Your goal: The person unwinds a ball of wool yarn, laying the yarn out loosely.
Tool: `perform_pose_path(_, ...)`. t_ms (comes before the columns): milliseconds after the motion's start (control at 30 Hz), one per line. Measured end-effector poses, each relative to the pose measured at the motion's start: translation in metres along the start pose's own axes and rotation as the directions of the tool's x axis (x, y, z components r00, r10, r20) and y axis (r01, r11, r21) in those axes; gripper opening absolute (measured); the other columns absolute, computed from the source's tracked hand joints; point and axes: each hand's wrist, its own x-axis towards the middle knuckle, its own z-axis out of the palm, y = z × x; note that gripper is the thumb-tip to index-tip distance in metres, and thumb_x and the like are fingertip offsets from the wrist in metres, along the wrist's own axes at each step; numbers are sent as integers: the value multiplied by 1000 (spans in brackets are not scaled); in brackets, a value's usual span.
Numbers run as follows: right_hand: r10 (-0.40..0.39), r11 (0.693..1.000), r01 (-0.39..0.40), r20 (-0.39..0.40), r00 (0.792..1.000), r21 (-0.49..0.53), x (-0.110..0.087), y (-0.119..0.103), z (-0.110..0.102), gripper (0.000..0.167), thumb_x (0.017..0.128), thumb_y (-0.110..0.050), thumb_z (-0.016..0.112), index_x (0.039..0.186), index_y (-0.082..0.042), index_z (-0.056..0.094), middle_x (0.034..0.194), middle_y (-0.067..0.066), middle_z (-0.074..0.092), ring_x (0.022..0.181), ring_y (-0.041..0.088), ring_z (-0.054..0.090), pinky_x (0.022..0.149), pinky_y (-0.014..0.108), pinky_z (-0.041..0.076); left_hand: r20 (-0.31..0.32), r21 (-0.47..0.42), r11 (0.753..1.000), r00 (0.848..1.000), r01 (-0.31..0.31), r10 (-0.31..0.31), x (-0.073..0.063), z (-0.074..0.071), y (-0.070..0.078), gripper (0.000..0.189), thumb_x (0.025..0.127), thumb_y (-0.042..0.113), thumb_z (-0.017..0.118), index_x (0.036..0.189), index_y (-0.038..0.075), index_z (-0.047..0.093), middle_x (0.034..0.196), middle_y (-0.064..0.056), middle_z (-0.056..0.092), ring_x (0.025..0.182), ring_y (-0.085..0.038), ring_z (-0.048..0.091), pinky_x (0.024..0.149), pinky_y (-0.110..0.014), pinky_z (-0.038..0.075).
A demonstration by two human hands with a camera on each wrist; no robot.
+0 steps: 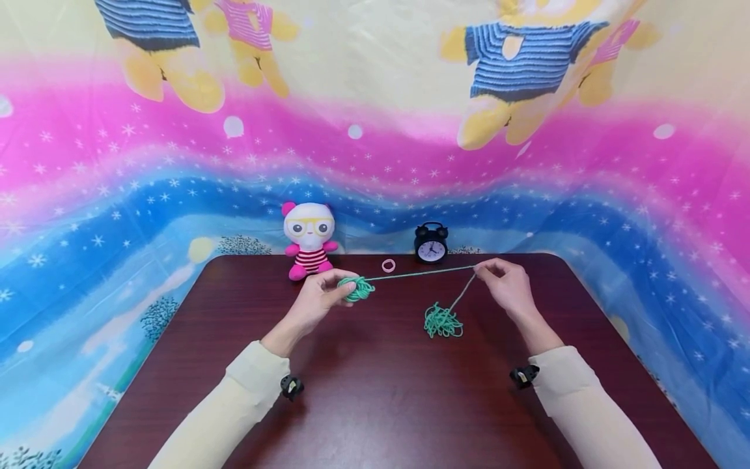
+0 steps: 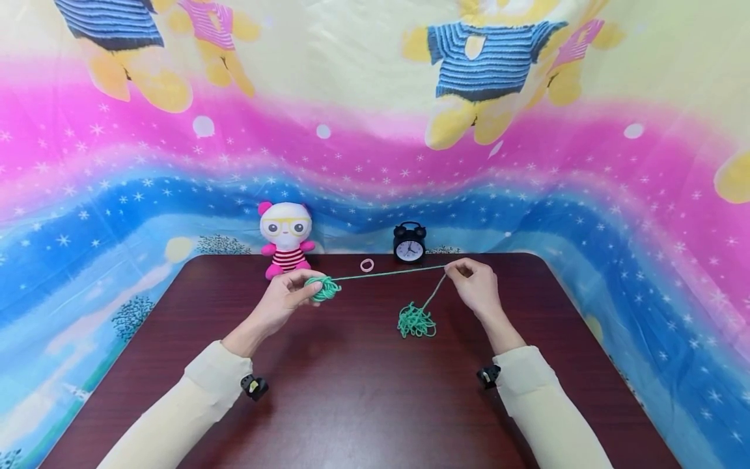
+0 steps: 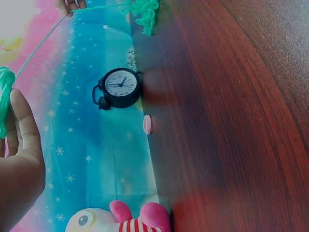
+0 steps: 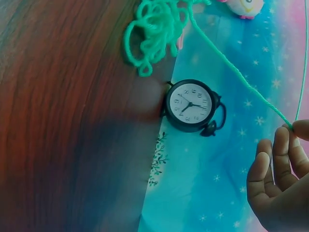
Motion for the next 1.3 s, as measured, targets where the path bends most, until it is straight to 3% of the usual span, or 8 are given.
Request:
perform_pose_path(133,9,999,-7,54,999,-38,0,4,-2,32,99,-38,58,112,-13,74,111,13,74,100,28,65,76,32,48,14,-13,1000,1000,-5,5,0,1,0,35,97,14,65,125,-7,60,96,7,73,84,-8,72,80,-32,62)
perform_pose_path(233,-10,997,21,140,990,-77,-1,9,-3,29,100,-35,58,112,-13,73,111,13,73,102,29,66,76,32,49,16,-9,1000,1000,7,-7,1,2,1,35,97,14,65,125,-6,61,95,6,73,83,-8,72,81,-34,62)
perform_pose_path(433,-25,993,60,327,945,-99,-1,17,-1,20,100,-26,60,107,-15,74,105,11,73,97,32,67,72,32,51,21,3,999,999,32,-32,3,4,2,35,96,14,67,126,-4,63,95,6,74,84,-9,72,86,-45,61)
perform_pose_path(567,-26,987,87,391,920,-137,-2,18,1,18,98,-28,63,106,-17,75,107,8,73,96,26,67,73,34,53,36,-1,999,999,38,-38,4,5,3,35,96,14,67,125,-5,63,94,6,75,83,-9,72,85,-42,61)
perform_pose_path(733,-43,981,113,392,919,-159,-4,13,5,19,97,-33,65,106,-20,75,108,5,73,100,24,65,78,37,54,56,2,999,998,40,-40,4,7,2,35,96,14,66,125,-5,62,93,7,75,83,-8,72,81,-34,62)
perform_pose_path(933,-120,979,170,360,925,-112,-10,-3,15,16,96,-32,66,105,-21,75,102,2,74,94,20,66,76,33,53,78,14,999,996,38,-39,5,8,2,34,96,11,67,125,-5,63,93,6,75,84,-8,73,86,-45,61)
perform_pose_path(1133,-215,970,241,378,900,-21,-21,-27,28,11,95,-29,68,103,-24,74,95,-4,73,84,15,65,74,32,53,101,31,999,995,23,-26,4,12,4,34,95,9,67,125,-6,62,92,7,75,83,-7,72,86,-46,60)
perform_pose_path(1300,-271,959,281,397,877,35,-29,-45,41,11,95,-28,69,104,-26,73,94,-6,72,85,12,64,73,31,53,100,36,999,995,18,-22,5,14,2,33,95,9,67,124,-6,63,92,7,75,83,-7,72,90,-55,57)
